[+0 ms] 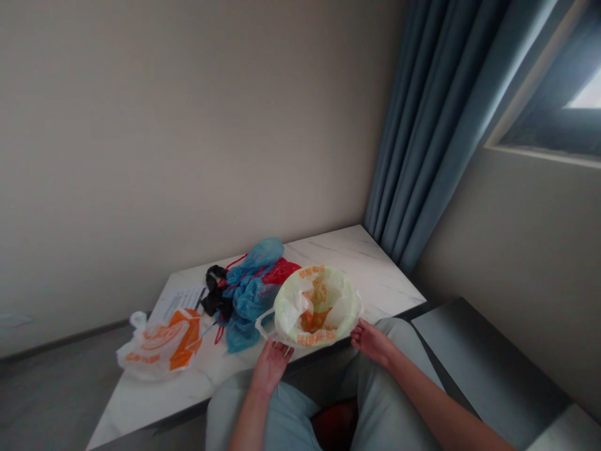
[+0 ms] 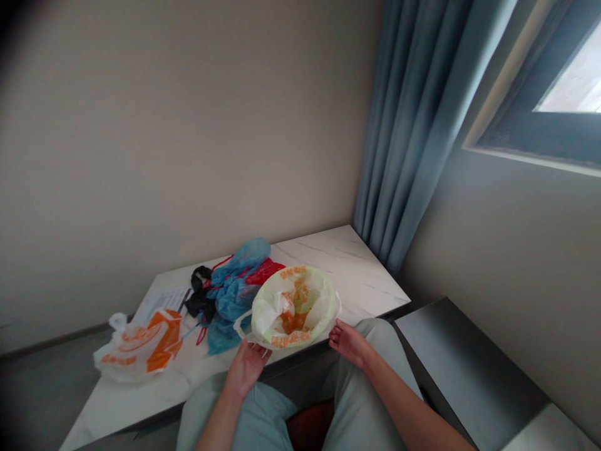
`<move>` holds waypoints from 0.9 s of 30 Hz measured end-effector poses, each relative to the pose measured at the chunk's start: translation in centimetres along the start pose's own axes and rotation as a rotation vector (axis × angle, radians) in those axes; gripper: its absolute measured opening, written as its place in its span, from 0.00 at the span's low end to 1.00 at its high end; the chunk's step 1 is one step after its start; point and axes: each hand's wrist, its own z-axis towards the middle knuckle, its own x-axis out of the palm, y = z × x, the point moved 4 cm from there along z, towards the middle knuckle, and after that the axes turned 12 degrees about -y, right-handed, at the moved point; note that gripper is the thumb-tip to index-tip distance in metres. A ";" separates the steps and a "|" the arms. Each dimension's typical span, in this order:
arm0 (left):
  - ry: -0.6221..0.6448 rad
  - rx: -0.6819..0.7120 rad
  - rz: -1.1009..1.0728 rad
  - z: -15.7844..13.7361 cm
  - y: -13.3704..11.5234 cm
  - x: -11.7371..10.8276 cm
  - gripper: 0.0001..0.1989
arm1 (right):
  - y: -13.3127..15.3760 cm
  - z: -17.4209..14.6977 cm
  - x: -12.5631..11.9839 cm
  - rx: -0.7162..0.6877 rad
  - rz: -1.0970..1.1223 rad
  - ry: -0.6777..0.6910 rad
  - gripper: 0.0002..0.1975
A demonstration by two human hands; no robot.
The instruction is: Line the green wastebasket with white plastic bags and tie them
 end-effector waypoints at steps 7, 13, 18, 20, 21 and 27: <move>0.088 0.072 0.120 -0.9 1.4 1.0 0.13 | -0.1 -0.7 1.3 0.061 0.005 0.001 0.20; -0.037 0.169 0.275 -3.0 2.1 3.8 0.16 | -0.1 -2.6 3.6 -0.067 -0.200 -0.050 0.22; -0.170 0.177 0.287 -4.4 2.1 4.9 0.12 | 0.0 -3.1 4.8 -0.163 -0.332 -0.131 0.27; -0.189 0.181 0.319 -4.7 2.0 4.9 0.13 | -0.1 -2.9 4.7 -0.179 -0.382 -0.199 0.26; -0.196 0.185 0.338 -4.8 2.0 4.9 0.14 | -0.1 -2.8 4.4 -0.180 -0.395 -0.251 0.26; -0.267 0.229 0.466 -5.4 1.5 5.0 0.17 | -0.9 -1.7 3.0 0.024 -0.181 -0.335 0.20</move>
